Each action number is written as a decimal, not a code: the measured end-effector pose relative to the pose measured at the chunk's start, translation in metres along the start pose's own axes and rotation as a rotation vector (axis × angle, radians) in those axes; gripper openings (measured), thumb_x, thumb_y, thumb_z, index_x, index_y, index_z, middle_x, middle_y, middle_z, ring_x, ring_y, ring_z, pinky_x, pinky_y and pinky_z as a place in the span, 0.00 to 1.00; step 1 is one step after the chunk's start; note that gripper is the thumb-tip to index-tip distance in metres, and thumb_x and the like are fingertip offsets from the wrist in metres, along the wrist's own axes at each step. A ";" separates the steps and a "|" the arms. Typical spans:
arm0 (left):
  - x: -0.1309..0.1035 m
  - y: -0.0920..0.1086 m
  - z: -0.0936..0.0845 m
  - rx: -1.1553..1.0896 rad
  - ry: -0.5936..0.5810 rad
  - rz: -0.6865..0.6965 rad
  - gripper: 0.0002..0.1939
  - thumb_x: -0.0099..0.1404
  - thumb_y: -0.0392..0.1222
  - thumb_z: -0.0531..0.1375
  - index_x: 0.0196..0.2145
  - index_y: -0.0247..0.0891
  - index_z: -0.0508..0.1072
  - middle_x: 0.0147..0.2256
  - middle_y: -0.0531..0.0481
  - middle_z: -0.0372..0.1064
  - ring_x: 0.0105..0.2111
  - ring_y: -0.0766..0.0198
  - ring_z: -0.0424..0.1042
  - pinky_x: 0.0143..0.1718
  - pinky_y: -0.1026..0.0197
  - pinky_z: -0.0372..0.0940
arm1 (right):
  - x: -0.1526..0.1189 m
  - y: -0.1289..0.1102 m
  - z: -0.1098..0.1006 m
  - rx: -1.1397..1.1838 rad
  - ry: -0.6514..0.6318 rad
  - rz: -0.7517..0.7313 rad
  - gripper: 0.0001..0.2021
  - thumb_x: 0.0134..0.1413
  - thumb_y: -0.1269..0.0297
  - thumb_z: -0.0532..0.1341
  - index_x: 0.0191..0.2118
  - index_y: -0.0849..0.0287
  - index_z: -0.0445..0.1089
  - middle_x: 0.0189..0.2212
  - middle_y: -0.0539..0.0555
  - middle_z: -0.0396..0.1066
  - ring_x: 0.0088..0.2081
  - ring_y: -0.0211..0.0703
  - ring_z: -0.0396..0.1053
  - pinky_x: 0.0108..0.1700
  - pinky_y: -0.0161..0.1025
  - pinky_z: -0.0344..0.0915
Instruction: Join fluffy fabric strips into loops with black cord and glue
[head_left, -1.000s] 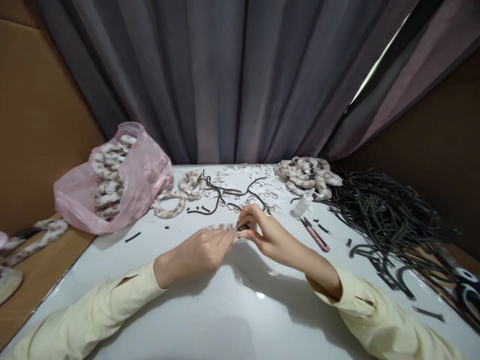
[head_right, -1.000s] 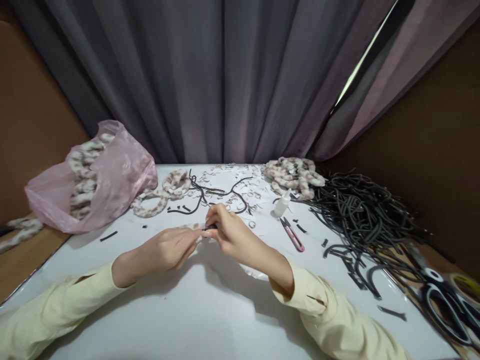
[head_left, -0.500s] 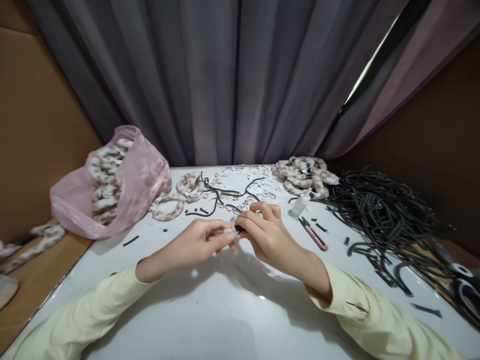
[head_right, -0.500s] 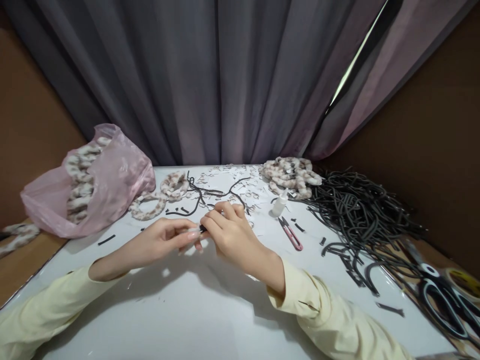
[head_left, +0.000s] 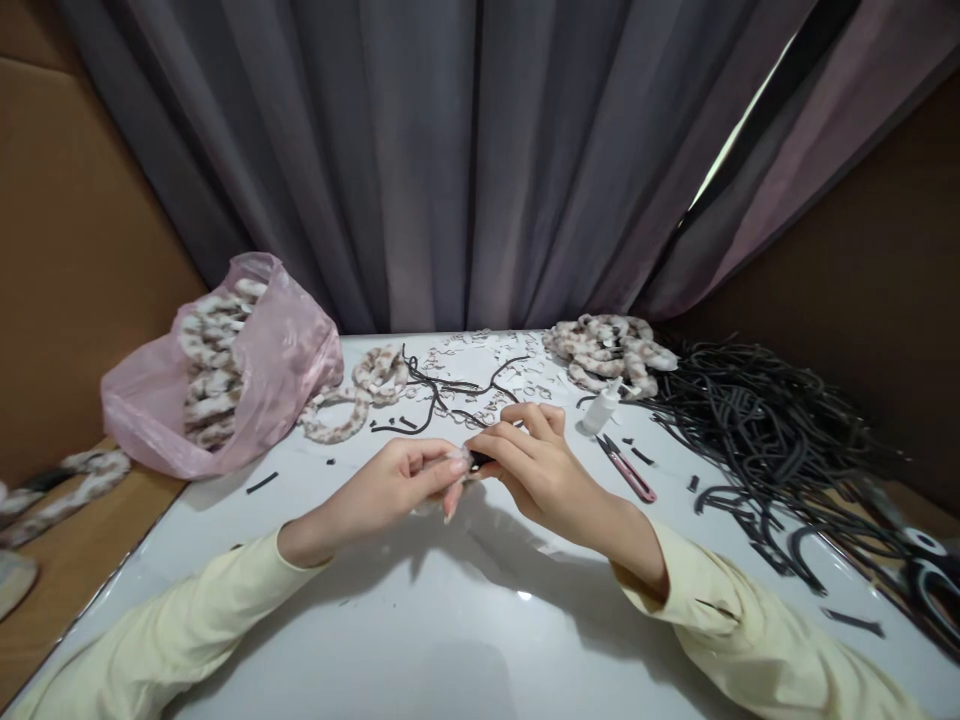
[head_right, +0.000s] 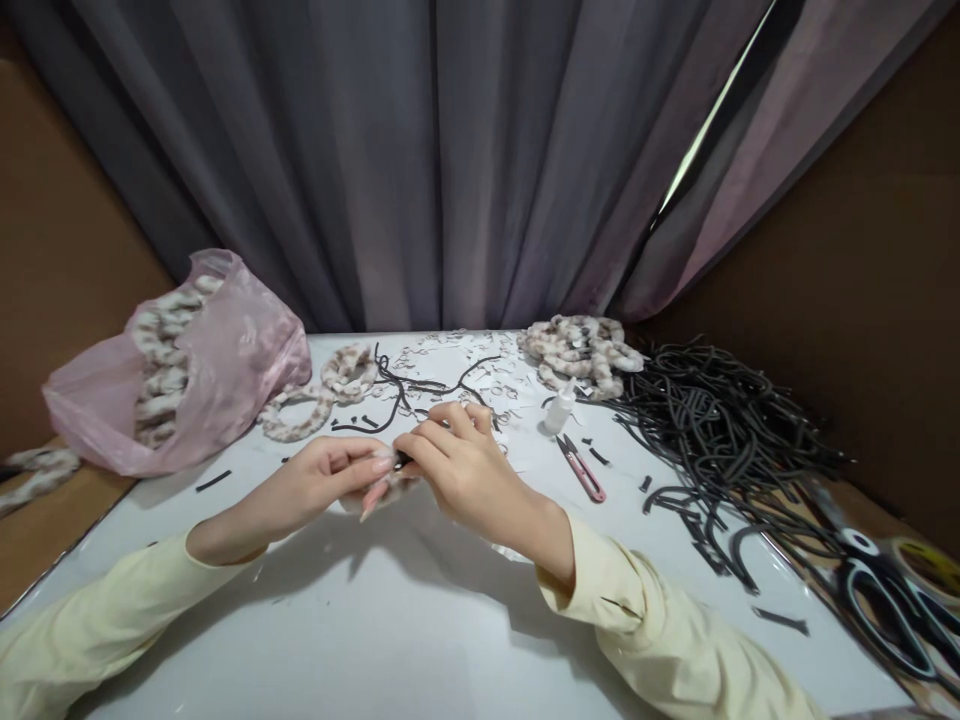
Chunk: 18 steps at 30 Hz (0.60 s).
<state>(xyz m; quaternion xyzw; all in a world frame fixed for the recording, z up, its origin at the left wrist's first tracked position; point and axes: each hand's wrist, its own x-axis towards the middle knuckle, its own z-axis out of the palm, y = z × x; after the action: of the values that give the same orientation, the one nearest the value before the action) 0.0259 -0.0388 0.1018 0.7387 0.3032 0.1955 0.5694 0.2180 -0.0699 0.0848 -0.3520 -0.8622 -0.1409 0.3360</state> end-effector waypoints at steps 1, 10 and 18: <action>-0.001 0.000 0.001 0.006 0.008 0.007 0.21 0.66 0.48 0.51 0.20 0.34 0.65 0.20 0.55 0.60 0.20 0.72 0.53 0.23 0.66 0.48 | 0.000 0.000 0.000 -0.001 -0.002 -0.005 0.04 0.60 0.72 0.54 0.39 0.63 0.64 0.30 0.53 0.70 0.40 0.46 0.58 0.40 0.42 0.49; 0.001 -0.005 0.005 -0.195 0.077 -0.054 0.23 0.62 0.48 0.56 0.14 0.35 0.59 0.15 0.56 0.55 0.20 0.71 0.56 0.23 0.66 0.49 | -0.005 -0.004 0.011 0.008 0.118 0.037 0.03 0.60 0.73 0.52 0.37 0.62 0.61 0.28 0.52 0.70 0.38 0.44 0.60 0.39 0.42 0.48; 0.000 -0.007 0.008 -0.342 0.174 -0.114 0.20 0.59 0.46 0.59 0.16 0.37 0.56 0.12 0.62 0.45 0.17 0.73 0.46 0.22 0.66 0.47 | -0.002 -0.002 0.011 0.102 0.178 0.064 0.02 0.61 0.68 0.55 0.37 0.60 0.61 0.29 0.52 0.70 0.35 0.41 0.64 0.41 0.42 0.52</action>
<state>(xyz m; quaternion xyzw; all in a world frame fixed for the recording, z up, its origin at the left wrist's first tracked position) 0.0295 -0.0432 0.0925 0.5931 0.3553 0.2747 0.6683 0.2123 -0.0673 0.0751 -0.3480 -0.8231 -0.1167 0.4333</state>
